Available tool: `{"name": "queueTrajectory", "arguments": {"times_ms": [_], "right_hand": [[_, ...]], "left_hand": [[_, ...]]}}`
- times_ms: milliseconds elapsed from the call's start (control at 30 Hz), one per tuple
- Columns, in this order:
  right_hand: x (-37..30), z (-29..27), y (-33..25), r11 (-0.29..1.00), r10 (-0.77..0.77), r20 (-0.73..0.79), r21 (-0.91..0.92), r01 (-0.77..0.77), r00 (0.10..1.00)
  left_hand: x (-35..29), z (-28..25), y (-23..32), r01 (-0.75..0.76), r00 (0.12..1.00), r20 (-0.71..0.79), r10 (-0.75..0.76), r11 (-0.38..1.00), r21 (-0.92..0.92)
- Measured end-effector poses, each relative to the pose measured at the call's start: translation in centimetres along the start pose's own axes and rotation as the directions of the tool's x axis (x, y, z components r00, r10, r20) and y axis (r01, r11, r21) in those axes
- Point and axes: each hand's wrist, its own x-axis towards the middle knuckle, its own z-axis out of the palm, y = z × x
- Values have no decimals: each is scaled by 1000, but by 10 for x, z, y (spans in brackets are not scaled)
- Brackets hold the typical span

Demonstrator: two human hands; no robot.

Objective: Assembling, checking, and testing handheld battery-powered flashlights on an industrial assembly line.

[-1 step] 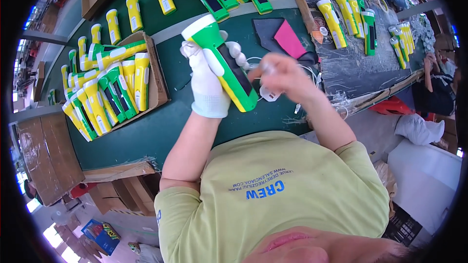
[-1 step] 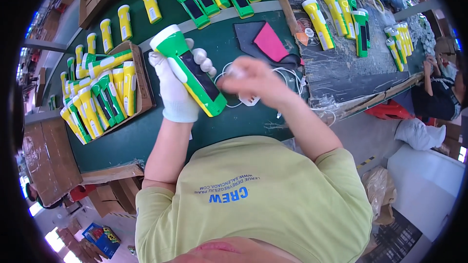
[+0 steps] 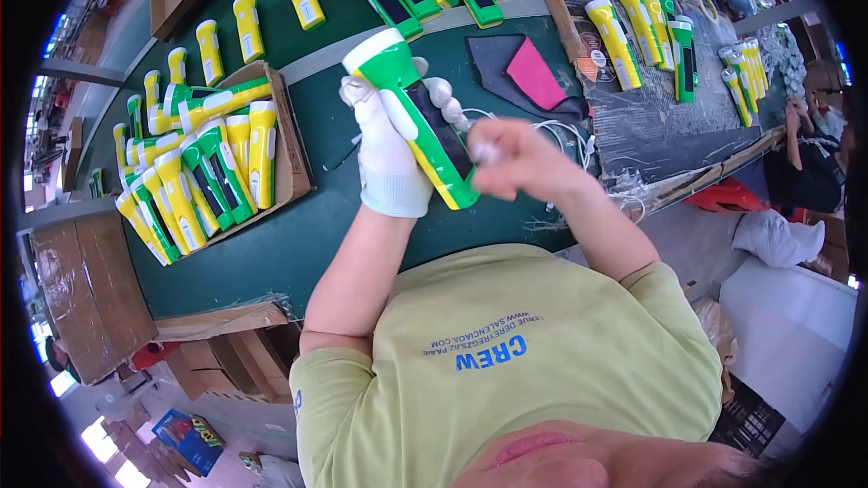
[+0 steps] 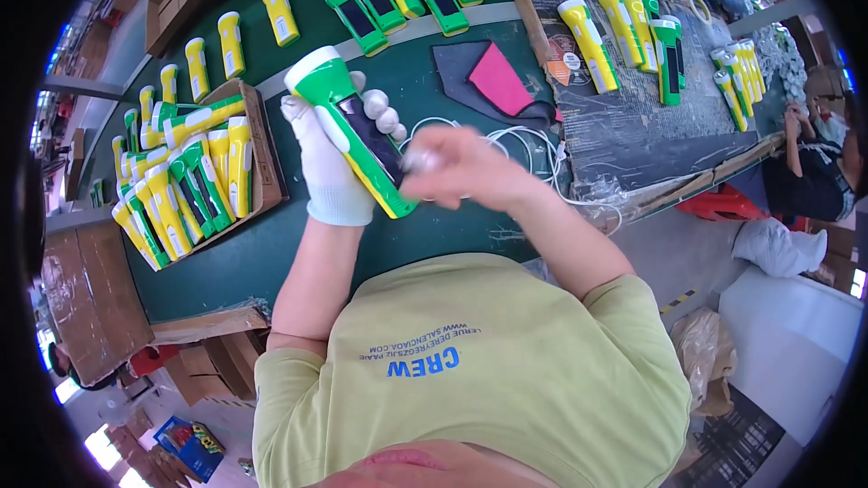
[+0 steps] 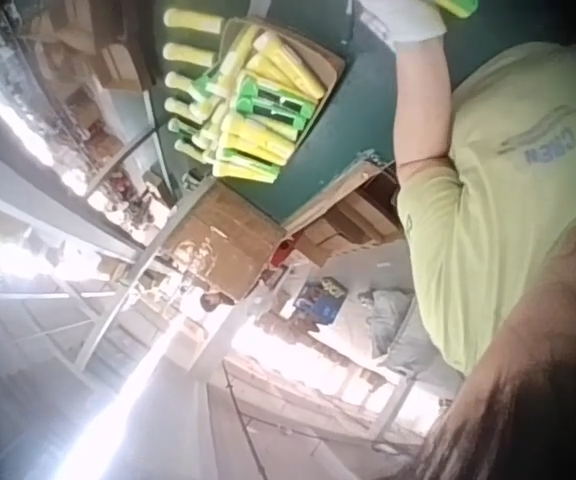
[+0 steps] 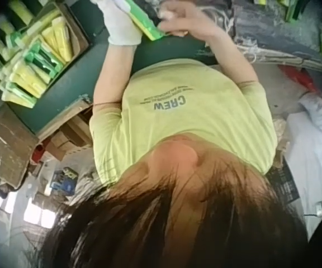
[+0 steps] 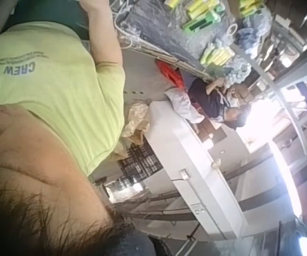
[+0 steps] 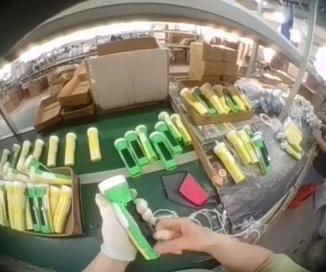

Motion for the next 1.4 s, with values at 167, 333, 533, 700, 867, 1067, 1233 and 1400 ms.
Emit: {"name": "queueTrajectory", "arguments": {"times_ms": [167, 333, 533, 700, 867, 1067, 1233, 1400], "right_hand": [[0, 36, -7, 154, -730, 45, -961, 228, 682], [-1, 27, -7, 569, -585, -334, -818, 81, 739], [-26, -37, -31, 769, -615, -393, -489, 410, 684], [-75, -146, -53, 353, -604, -598, -794, -495, 527], [-77, -200, -47, 24, -741, -518, -657, -753, 427], [-43, -212, -12, 84, -616, -632, -646, -758, 470], [-42, -237, -23, 111, -622, -669, -590, -800, 407], [-52, -247, -26, 233, -675, -672, -586, -776, 305]], "left_hand": [[11, -8, -11, -168, 986, 49, 162, 969, 181], [16, -12, -21, -302, 947, 172, 273, 938, 172], [13, -29, -15, -324, 930, 330, 165, 791, 519], [42, -48, 6, -162, 987, 87, 138, 760, 630], [119, -53, 17, -98, 983, -14, 181, 596, 797], [211, -63, 13, 19, 860, -19, 509, 6, 1000], [226, -66, 24, -58, 918, -123, 376, 435, 898], [131, -43, 8, 243, 962, 136, -236, 970, -32]]}}
